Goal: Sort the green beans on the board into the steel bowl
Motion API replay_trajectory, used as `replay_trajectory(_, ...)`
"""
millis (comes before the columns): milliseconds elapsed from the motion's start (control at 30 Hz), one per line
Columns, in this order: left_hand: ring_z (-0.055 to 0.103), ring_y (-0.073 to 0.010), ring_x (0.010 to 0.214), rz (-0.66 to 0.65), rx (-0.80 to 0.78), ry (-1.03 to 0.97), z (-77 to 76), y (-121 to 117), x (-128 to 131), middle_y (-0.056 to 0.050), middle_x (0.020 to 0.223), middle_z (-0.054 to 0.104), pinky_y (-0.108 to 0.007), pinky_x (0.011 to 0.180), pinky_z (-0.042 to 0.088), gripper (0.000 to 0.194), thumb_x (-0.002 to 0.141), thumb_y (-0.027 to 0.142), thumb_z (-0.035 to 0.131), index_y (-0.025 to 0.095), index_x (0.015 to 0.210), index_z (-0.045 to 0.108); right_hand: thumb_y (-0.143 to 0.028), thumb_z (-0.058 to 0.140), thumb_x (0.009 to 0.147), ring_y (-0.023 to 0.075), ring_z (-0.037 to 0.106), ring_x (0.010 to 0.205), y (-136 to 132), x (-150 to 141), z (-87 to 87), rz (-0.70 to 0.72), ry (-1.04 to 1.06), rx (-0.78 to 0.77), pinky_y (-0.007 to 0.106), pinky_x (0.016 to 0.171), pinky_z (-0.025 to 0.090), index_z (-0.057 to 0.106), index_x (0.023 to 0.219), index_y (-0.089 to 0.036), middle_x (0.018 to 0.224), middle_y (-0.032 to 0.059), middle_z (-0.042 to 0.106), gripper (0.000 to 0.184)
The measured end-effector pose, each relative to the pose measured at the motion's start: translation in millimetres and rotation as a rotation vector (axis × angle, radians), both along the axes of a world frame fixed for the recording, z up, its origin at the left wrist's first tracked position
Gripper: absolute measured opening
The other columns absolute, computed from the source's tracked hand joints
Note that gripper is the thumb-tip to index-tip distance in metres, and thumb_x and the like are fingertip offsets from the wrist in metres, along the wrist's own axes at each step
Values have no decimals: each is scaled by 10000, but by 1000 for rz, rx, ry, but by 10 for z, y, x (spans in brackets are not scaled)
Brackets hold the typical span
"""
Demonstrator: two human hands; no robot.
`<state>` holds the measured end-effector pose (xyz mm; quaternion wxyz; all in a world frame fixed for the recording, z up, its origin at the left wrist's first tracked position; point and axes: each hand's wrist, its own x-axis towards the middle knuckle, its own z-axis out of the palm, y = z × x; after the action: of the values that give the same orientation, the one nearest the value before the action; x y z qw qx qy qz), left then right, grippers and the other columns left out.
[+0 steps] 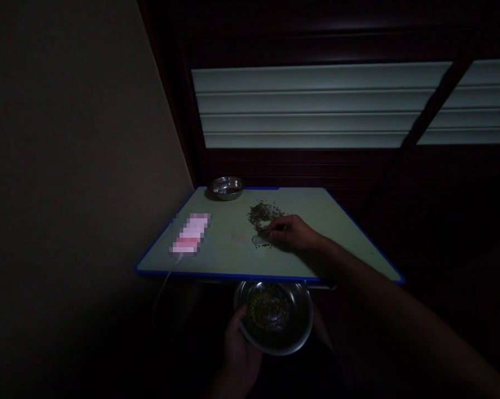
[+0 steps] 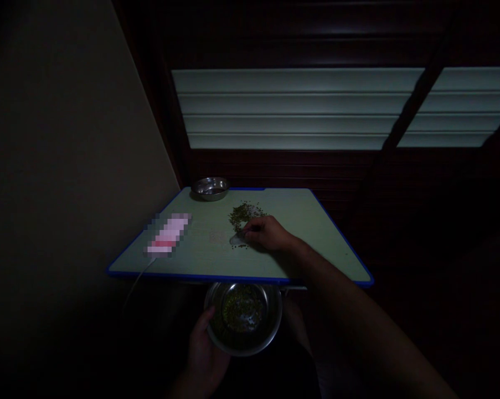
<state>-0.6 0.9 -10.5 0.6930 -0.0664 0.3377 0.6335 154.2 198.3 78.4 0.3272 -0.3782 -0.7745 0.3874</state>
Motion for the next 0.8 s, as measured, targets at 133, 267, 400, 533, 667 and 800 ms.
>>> replay_trajectory(133, 720, -266, 926, 1, -42, 0, -9, 5, -3, -96, 911, 793, -451, 960, 495, 274, 846, 224, 576, 172, 1054, 745, -316, 710, 708, 159, 628, 695, 23, -66, 19, 43, -12, -36, 279, 665, 488, 732, 809, -149, 752, 40, 717, 197)
replay_trajectory(267, 726, -248, 893, 20, -27, -13, -3, 8, 1, -91, 912, 793, -439, 970, 488, 253, 844, 202, 575, 175, 1023, 751, -322, 739, 686, 154, 628, 702, 57, -87, 69, 108, -29, -69, 281, 679, 489, 730, 799, -148, 764, 44, 720, 207)
replay_trajectory(400, 729, -238, 866, 14, -40, -4, 39, 5, 11, -92, 906, 795, -442, 975, 488, 239, 860, 203, 549, 174, 970, 759, -336, 747, 680, 137, 611, 661, 77, -63, 104, 153, -53, -96, 265, 656, 485, 724, 763, -151, 724, 32, 709, 204)
replay_trajectory(533, 729, -230, 868, 14, -31, 4, 58, 11, 15, -71, 894, 797, -436, 982, 486, 230, 859, 208, 542, 192, 925, 762, -376, 765, 668, 125, 587, 621, 52, -35, 135, 168, -81, -104, 246, 608, 468, 720, 736, -155, 679, 13, 689, 235)
replay_trajectory(667, 733, -227, 844, 7, -52, 4, 45, 21, 11, -48, 845, 798, -436, 976, 492, 215, 845, 206, 549, 215, 882, 761, -419, 775, 656, 120, 575, 618, -10, -12, 165, 176, -81, -108, 240, 596, 455, 715, 728, -156, 671, 9, 680, 279)
replay_trajectory(800, 730, -227, 855, 14, -67, 20, 51, 21, 12, -63, 866, 797, -428, 979, 488, 233, 844, 197, 544, 197, 929, 761, -426, 768, 652, 123, 578, 630, -63, 8, 166, 185, -67, -143, 242, 603, 451, 712, 733, -151, 691, 19, 685, 292)
